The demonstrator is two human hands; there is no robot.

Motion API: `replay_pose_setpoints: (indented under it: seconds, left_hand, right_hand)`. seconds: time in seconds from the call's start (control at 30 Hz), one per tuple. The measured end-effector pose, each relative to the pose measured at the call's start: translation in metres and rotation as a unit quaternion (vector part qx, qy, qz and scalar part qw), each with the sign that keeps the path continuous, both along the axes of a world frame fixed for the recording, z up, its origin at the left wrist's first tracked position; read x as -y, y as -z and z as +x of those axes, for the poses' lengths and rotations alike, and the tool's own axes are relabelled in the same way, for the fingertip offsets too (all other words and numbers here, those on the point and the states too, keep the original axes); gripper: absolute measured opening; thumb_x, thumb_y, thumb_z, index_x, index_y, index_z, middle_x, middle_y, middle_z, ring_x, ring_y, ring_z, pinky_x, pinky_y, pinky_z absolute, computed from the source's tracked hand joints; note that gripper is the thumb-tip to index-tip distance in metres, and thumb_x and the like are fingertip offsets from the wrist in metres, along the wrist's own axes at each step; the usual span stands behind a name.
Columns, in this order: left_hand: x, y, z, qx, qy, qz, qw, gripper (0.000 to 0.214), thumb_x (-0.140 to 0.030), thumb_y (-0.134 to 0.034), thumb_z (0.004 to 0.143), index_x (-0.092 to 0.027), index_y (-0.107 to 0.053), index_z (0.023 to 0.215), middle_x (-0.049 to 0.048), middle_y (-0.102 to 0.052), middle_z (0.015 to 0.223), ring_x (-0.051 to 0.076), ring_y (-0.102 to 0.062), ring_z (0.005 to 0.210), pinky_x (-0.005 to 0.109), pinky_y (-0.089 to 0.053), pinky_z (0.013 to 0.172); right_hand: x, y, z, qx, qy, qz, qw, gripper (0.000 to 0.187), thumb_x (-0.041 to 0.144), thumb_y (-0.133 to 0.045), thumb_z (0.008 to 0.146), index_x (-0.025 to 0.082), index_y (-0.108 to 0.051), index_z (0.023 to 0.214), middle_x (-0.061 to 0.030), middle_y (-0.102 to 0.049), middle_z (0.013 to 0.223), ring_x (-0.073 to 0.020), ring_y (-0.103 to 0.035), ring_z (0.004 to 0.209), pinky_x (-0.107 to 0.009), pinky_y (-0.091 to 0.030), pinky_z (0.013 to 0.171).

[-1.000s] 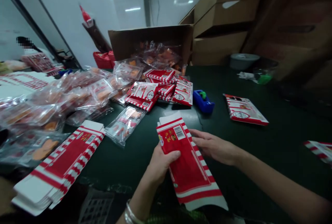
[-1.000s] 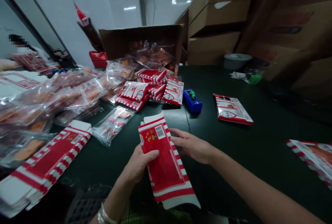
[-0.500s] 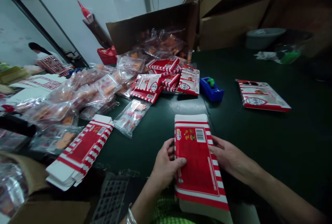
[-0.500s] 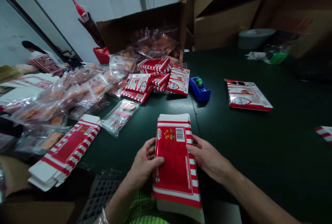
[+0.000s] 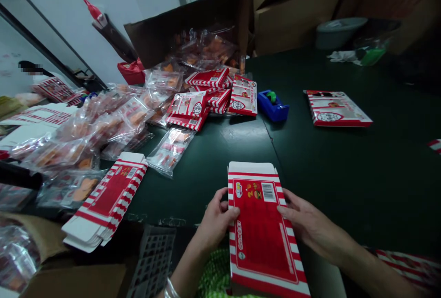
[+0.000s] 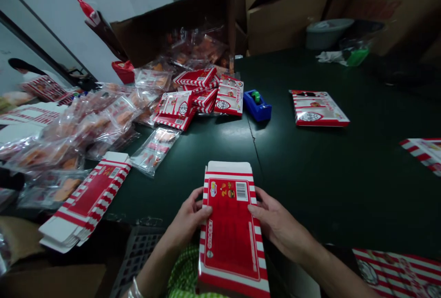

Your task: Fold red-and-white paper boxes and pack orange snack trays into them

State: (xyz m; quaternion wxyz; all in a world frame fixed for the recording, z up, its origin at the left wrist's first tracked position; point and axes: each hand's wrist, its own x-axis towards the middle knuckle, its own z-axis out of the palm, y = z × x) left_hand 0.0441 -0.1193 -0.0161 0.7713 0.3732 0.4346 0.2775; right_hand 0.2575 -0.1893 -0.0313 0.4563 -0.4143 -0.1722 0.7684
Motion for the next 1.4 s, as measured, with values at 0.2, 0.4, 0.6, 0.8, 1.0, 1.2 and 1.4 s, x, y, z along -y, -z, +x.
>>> replay_pose_setpoints:
  seconds: [0.2, 0.4, 0.6, 0.8, 1.0, 1.2, 1.4]
  left_hand:
    - [-0.019, -0.003, 0.007, -0.034, -0.034, 0.078, 0.996, 0.076, -0.026, -0.073, 0.070, -0.018, -0.035, 0.135, 0.0105, -0.071, 0.100, 0.022, -0.069, 0.081, 0.031, -0.054, 0.069]
    - [-0.020, -0.003, 0.009, 0.001, 0.042, 0.082, 0.996, 0.062, -0.030, -0.069, 0.076, -0.020, -0.040, 0.130, 0.0104, -0.070, 0.105, 0.024, -0.070, 0.085, 0.033, -0.055, 0.071]
    - [-0.015, 0.001, 0.034, 0.011, -0.055, 0.088, 0.995, 0.060, -0.034, -0.070, 0.075, -0.020, -0.037, 0.124, 0.0088, -0.071, 0.094, 0.024, -0.071, 0.078, 0.034, -0.056, 0.069]
    - [-0.005, 0.006, 0.025, 0.067, -0.021, 0.030, 0.997, 0.072, -0.030, -0.074, 0.072, -0.022, -0.033, 0.132, 0.0075, -0.071, 0.093, 0.024, -0.070, 0.076, 0.035, -0.055, 0.069]
    - [-0.002, 0.010, 0.017, -0.061, 0.004, 0.139, 0.988, 0.031, -0.040, -0.064, 0.079, -0.018, -0.058, 0.100, 0.0033, -0.069, 0.087, 0.018, -0.065, 0.075, 0.026, -0.050, 0.065]
    - [-0.017, 0.015, 0.033, -0.122, -0.006, 0.186, 0.975, 0.018, -0.031, -0.061, 0.074, -0.014, -0.061, 0.068, -0.0018, -0.061, 0.064, 0.012, -0.054, 0.061, 0.022, -0.042, 0.058]
    - [-0.025, 0.015, 0.044, -0.108, -0.015, 0.184, 0.977, 0.011, -0.023, -0.059, 0.065, -0.018, -0.050, 0.071, -0.0063, -0.052, 0.061, 0.009, -0.049, 0.056, 0.020, -0.040, 0.054]
  right_hand:
    - [0.002, -0.001, 0.002, 0.023, -0.013, 0.041, 0.999, 0.085, 0.035, -0.069, 0.081, 0.027, -0.015, 0.146, -0.0143, -0.061, 0.124, -0.0302, -0.065, 0.103, -0.046, -0.053, 0.087]
    - [0.001, -0.012, 0.001, 0.178, 0.005, 0.101, 0.979, 0.082, 0.051, -0.063, 0.082, 0.031, -0.015, 0.146, -0.0104, -0.057, 0.131, -0.0283, -0.068, 0.095, -0.043, -0.057, 0.078]
    - [-0.010, -0.011, -0.009, 0.293, 0.093, 0.106, 0.946, 0.092, 0.064, -0.057, 0.079, 0.028, -0.009, 0.149, -0.0127, -0.052, 0.136, -0.0308, -0.062, 0.108, -0.040, -0.057, 0.080]
    - [-0.009, -0.004, 0.000, 0.222, 0.112, 0.120, 0.961, 0.080, 0.055, -0.064, 0.079, 0.032, -0.023, 0.144, -0.0110, -0.050, 0.137, -0.0286, -0.064, 0.102, -0.040, -0.058, 0.077]
    - [0.012, 0.002, 0.011, 0.299, 0.062, 0.092, 0.948, 0.061, 0.059, -0.060, 0.079, 0.027, -0.045, 0.128, -0.0087, -0.063, 0.120, -0.0266, -0.067, 0.093, -0.036, -0.058, 0.073]
    - [0.001, 0.002, 0.028, 0.413, 0.125, 0.099, 0.897, 0.044, 0.061, -0.065, 0.069, 0.019, -0.066, 0.078, -0.0118, -0.060, 0.124, -0.0301, -0.064, 0.096, -0.032, -0.056, 0.067]
    - [-0.011, -0.008, 0.040, 0.411, 0.094, 0.125, 0.898, 0.034, 0.050, -0.069, 0.064, 0.021, -0.054, 0.073, -0.0045, -0.063, 0.077, -0.0231, -0.064, 0.074, -0.031, -0.052, 0.061]
